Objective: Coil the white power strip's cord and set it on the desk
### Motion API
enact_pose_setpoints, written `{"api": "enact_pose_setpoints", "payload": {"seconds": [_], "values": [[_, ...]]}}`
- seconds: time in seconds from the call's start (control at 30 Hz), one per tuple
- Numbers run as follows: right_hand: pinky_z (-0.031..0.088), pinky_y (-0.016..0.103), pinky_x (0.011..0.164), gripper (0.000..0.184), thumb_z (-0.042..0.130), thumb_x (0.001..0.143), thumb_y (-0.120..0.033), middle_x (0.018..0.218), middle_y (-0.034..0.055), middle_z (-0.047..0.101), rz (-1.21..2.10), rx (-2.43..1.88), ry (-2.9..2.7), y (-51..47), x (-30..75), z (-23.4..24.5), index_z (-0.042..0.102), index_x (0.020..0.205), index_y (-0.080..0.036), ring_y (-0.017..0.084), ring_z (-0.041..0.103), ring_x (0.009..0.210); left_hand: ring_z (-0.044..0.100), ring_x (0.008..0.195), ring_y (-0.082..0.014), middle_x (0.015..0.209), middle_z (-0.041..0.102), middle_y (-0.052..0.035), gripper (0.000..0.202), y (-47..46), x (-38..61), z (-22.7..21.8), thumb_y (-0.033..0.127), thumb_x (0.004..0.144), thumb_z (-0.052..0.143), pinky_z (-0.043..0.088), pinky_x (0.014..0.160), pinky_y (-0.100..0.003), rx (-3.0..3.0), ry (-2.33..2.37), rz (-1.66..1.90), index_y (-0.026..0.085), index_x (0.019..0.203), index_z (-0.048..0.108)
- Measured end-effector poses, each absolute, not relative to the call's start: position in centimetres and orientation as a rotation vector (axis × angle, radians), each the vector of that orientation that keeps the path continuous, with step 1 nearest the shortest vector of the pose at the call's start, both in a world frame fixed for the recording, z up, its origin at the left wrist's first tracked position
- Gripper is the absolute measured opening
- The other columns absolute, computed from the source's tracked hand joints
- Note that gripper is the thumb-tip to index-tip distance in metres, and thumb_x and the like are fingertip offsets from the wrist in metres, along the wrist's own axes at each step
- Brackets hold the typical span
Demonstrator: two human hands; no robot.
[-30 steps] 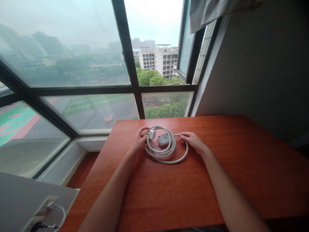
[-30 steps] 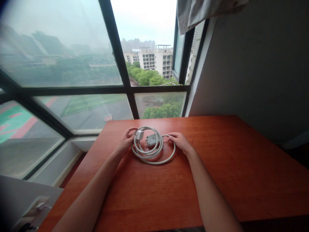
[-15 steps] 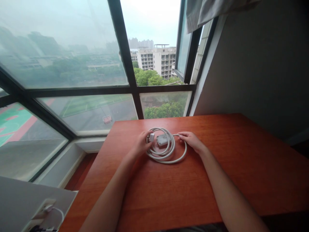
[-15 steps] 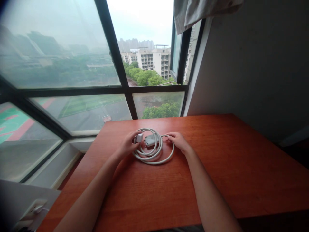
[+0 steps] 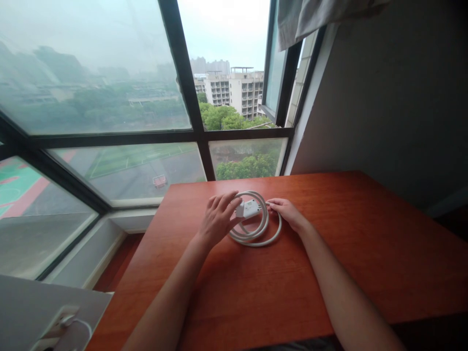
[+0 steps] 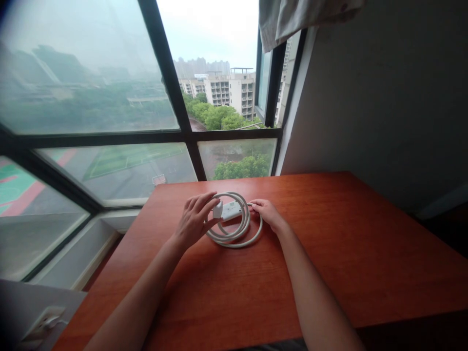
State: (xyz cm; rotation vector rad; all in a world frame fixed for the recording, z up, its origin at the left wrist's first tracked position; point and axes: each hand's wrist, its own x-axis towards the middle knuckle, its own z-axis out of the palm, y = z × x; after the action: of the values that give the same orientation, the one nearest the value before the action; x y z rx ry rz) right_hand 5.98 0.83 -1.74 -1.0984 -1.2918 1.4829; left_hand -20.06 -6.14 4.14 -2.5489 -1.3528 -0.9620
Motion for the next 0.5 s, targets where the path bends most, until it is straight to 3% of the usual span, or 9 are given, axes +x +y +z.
{"api": "enact_pose_setpoints", "payload": {"seconds": [0.27,0.5], "values": [[0.047,0.025,0.065,0.029,0.076,0.066,-0.038,0.077,0.0048,0.071,1.545,-1.032,-1.219,0.7,6.2,-1.4,0.075,0.085,-0.015,0.012,0.058,0.064,0.050,0.122,-0.0319,0.138,0.054,-0.0133,0.047,-5.3,-20.9,3.1,0.043,0.084,0.065,0.034,0.104,-0.044,-2.560,-1.533,-1.114,0.023,0.126,0.058],[0.048,0.023,0.056,0.018,0.065,0.077,-0.029,0.077,0.0072,0.073,1.619,-1.114,-1.113,0.1,5.4,-0.8,0.072,0.087,-0.016,0.015,0.064,0.065,0.061,0.105,-0.0273,0.114,0.067,-0.0102,0.041,-5.1,-20.8,2.7,0.040,0.082,0.068,0.045,0.094,-0.037,-2.482,-1.774,-1.660,0.023,0.119,0.060]]}}
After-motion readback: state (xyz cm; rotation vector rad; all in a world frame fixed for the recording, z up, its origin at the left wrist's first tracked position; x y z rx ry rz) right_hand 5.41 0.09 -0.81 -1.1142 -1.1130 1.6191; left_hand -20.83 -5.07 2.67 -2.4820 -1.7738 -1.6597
